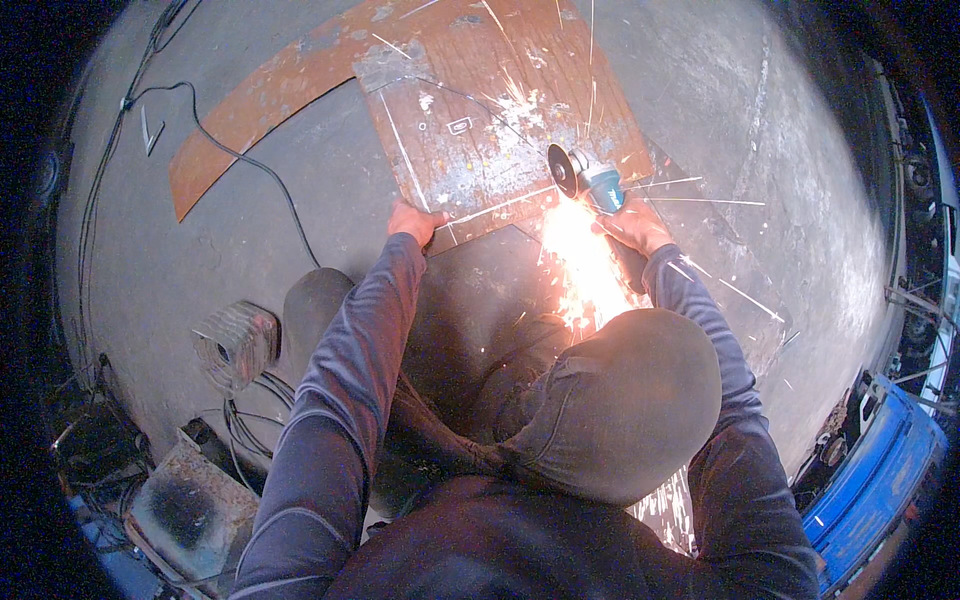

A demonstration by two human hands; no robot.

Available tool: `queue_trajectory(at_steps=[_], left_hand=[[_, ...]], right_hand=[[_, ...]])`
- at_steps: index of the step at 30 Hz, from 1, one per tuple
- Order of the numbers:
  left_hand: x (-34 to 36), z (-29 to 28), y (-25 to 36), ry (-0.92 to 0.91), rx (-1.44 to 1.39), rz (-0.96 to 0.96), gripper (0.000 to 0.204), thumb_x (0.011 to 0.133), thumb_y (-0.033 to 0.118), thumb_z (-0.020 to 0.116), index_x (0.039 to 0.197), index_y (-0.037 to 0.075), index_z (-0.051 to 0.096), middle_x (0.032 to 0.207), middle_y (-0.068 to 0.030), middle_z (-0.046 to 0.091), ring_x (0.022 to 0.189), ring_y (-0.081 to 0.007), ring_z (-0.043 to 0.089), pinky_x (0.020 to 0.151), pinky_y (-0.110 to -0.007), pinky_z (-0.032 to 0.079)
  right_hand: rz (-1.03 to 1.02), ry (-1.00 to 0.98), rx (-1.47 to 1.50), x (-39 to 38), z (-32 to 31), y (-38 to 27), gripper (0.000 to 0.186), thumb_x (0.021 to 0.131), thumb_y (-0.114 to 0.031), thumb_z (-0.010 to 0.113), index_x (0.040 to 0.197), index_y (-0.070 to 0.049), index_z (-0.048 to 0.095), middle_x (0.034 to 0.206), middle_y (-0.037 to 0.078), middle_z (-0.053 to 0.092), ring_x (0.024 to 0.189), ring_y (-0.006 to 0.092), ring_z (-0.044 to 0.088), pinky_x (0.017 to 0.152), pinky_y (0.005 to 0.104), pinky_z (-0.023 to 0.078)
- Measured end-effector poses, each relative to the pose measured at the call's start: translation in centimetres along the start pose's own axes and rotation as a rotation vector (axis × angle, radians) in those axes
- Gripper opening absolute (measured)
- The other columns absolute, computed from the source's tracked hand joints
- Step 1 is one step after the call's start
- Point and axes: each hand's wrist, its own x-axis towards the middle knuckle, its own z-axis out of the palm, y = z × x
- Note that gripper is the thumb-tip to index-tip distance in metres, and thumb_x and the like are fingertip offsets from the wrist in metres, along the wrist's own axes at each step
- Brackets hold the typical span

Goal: The person uses an angle grinder to cut a large sheet of rusty metal on the floor. They follow marked lines, reposition the sheet, and remove cut pieces as they progress.

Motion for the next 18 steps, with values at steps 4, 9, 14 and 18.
queue_trajectory(at_steps=[4,9,14,18], left_hand=[[0.3,0.1,-0.3,0.002,-0.007,-0.018,0.093,0.067,0.029,0.098,0.138,-0.006,0.049,0.132,-0.0291,0.066,0.127,-0.0415,0.063,0.109,-0.043,0.050],[-0.6,-0.1,0.8,-0.014,0.009,-0.006,0.092,0.067,0.029,0.098,0.137,-0.005,0.049,0.133,-0.0291,0.065,0.127,-0.0411,0.063,0.109,-0.043,0.050],[-0.1,-0.2,0.1,0.003,0.015,0.008,0.092,0.067,0.028,0.099,0.137,-0.005,0.048,0.133,-0.0289,0.065,0.127,-0.0410,0.063,0.109,-0.044,0.050],[-1.0,-0.8,0.5,0.013,0.030,-0.010,0.094,0.067,0.028,0.099,0.138,-0.005,0.047,0.134,-0.0290,0.064,0.127,-0.0415,0.062,0.109,-0.044,0.050]], right_hand=[[0.041,0.048,-0.084,-0.7,0.4,-1.3,0.076,0.066,-0.034,0.088,0.130,0.000,0.065,0.122,0.023,0.072,0.114,0.0362,0.069,0.100,0.0424,0.053],[0.005,0.084,-0.112,0.3,0.1,0.2,0.071,0.067,-0.031,0.087,0.126,0.002,0.066,0.117,0.023,0.074,0.109,0.0368,0.071,0.095,0.0435,0.054],[0.082,0.076,-0.002,0.2,0.3,-1.3,0.067,0.067,-0.029,0.086,0.123,0.002,0.067,0.113,0.022,0.075,0.103,0.0348,0.073,0.092,0.0435,0.055],[0.084,0.023,-0.069,-1.1,-0.8,-4.1,0.067,0.067,-0.029,0.086,0.123,0.003,0.067,0.116,0.021,0.074,0.106,0.0332,0.071,0.094,0.0422,0.054]])
